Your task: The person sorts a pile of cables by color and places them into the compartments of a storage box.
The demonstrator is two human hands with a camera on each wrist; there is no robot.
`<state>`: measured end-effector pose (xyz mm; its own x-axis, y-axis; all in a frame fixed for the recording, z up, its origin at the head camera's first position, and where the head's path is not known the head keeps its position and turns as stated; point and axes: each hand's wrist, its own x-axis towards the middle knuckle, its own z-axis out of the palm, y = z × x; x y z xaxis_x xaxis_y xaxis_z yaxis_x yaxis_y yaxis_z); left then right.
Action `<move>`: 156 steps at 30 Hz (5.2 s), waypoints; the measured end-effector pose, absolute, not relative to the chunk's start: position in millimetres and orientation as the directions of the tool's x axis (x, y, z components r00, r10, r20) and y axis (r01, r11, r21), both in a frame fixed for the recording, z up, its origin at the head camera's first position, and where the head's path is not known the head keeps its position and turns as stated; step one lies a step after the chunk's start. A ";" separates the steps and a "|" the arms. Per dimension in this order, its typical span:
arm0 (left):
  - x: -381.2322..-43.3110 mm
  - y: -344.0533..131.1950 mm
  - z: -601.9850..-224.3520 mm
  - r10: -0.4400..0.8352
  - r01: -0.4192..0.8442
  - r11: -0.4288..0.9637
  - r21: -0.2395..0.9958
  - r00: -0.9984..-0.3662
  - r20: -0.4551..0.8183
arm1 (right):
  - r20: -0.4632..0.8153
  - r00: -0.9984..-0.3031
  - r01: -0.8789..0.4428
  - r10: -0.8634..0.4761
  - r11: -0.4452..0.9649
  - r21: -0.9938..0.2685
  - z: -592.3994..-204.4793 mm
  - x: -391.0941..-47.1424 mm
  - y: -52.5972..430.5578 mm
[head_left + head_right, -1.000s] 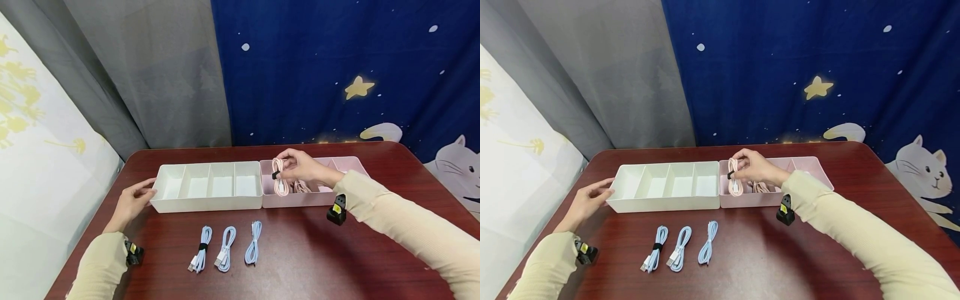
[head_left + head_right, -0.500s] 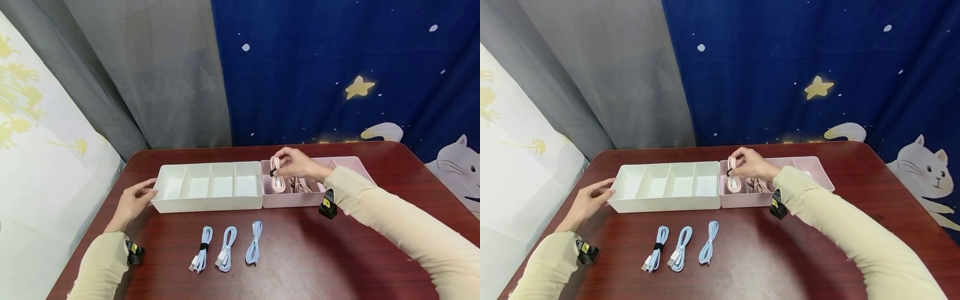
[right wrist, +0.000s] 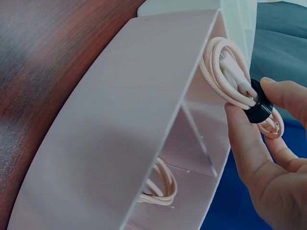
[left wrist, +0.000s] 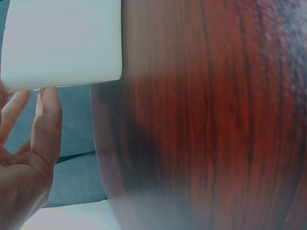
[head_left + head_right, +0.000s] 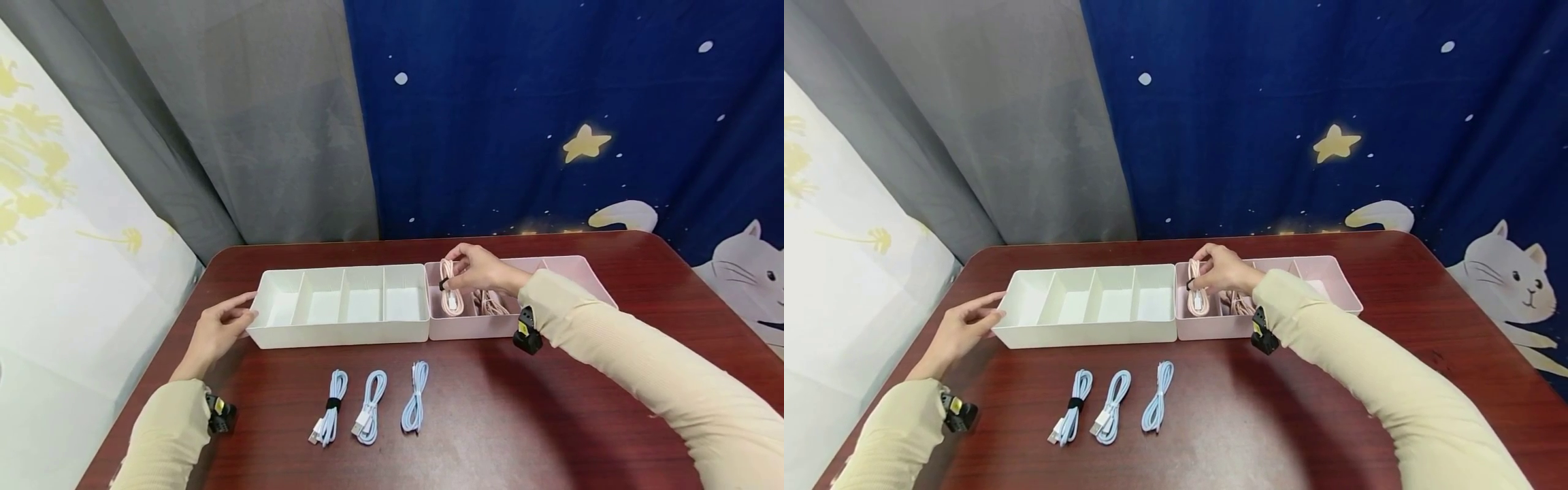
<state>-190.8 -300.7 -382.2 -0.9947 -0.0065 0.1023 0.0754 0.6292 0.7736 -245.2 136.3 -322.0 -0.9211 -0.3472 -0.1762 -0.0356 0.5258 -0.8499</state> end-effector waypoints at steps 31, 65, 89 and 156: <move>-191.6 -301.4 -382.1 -0.014 0.072 0.634 0.770 -0.994 0.105 | -0.207 -0.912 -0.008 -0.355 0.518 -0.855 -346.3 -249.9 120.3; -192.5 -299.0 -381.1 -0.022 0.062 0.633 0.771 -0.995 0.098 | -0.222 -0.916 -0.010 -0.335 0.571 -0.821 -347.5 -251.6 114.3; -192.9 -299.7 -381.5 -0.024 0.057 0.641 0.765 -0.995 0.095 | -0.229 -0.904 0.023 -0.362 0.492 -0.870 -347.5 -248.3 115.8; -190.4 -298.2 -382.0 -0.009 0.084 0.646 0.759 -0.993 0.117 | 0.004 -0.850 -0.107 -0.527 0.164 -0.981 -336.3 -163.5 127.0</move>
<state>-190.4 -298.2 -382.0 -0.9931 -0.0087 0.1172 0.0840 0.6456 0.7591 -163.5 127.0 -336.3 -0.8496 -0.5274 0.0042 -0.1066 0.1639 -0.9807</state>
